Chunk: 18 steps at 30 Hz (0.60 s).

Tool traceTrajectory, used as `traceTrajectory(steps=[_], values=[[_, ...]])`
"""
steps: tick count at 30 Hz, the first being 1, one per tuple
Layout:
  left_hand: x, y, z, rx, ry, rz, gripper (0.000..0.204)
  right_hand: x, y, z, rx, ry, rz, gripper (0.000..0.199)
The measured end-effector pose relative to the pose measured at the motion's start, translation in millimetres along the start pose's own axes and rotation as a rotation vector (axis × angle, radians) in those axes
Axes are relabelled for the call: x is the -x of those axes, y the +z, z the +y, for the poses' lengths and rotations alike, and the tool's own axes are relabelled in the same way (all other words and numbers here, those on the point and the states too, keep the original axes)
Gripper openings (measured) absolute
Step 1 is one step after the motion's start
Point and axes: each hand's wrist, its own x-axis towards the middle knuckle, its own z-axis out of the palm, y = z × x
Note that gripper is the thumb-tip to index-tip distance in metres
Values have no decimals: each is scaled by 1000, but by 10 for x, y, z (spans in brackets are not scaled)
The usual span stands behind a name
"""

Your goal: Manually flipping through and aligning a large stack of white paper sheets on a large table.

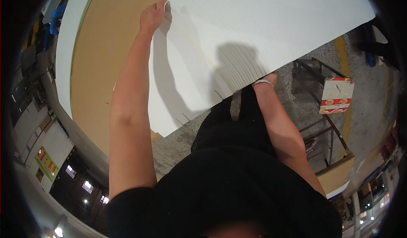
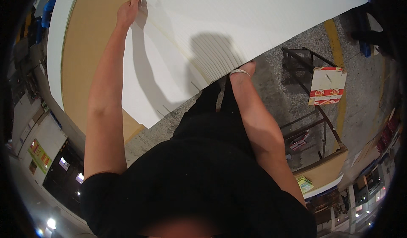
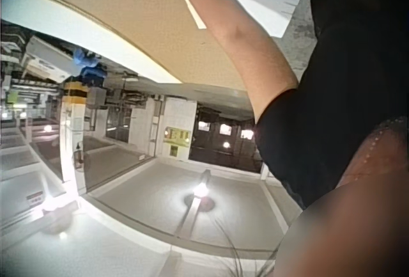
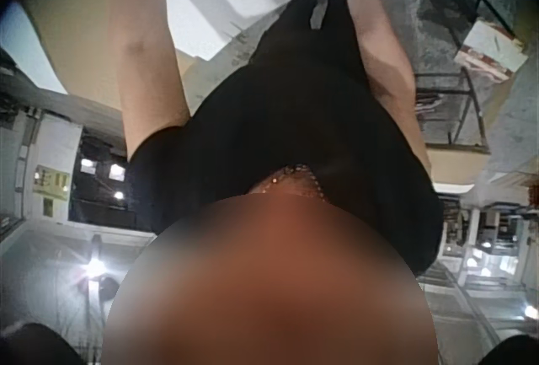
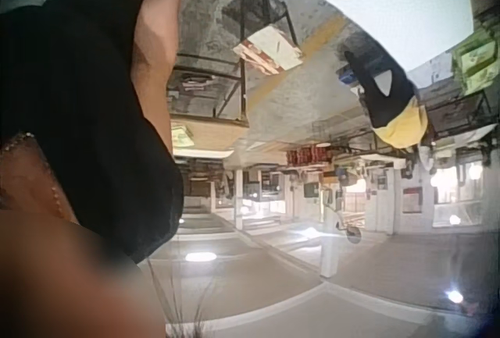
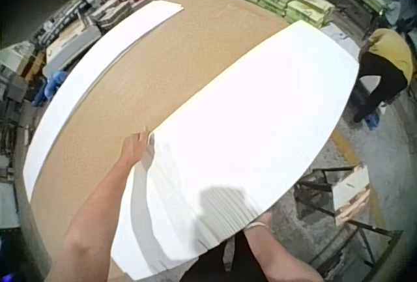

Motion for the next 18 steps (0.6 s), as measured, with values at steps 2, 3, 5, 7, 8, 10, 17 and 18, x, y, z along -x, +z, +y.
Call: traceTrajectory(steps=[2, 3, 5, 7, 8, 10, 17, 18], values=[[57, -83, -103, 156, 21, 7, 63, 3, -150, -113, 130, -9, 258, 34], [94, -125, -167, 166, 33, 8, 63, -78, -357, -223, 296, -283, 193, 28], [360, -299, -532, 146, 242, 201, 57, 82, -525, -284, 466, -544, 106, 22], [887, -472, -790, -12, 244, 150, 65, 648, -401, -481, 896, -1206, -396, 15], [1161, -514, -863, -28, 231, 98, 71, 804, -304, -504, 896, -1219, -389, 15], [1750, -517, -1036, -95, 144, -29, 84, 1015, -100, -419, 1286, -1455, -833, 16], [3259, -44, -1266, -78, -231, -316, 119, 961, 5, -52, 1787, -1559, -574, 37], [3381, 61, -1333, -64, -257, -314, 120, 981, 37, -31, 1802, -1557, -579, 35]])
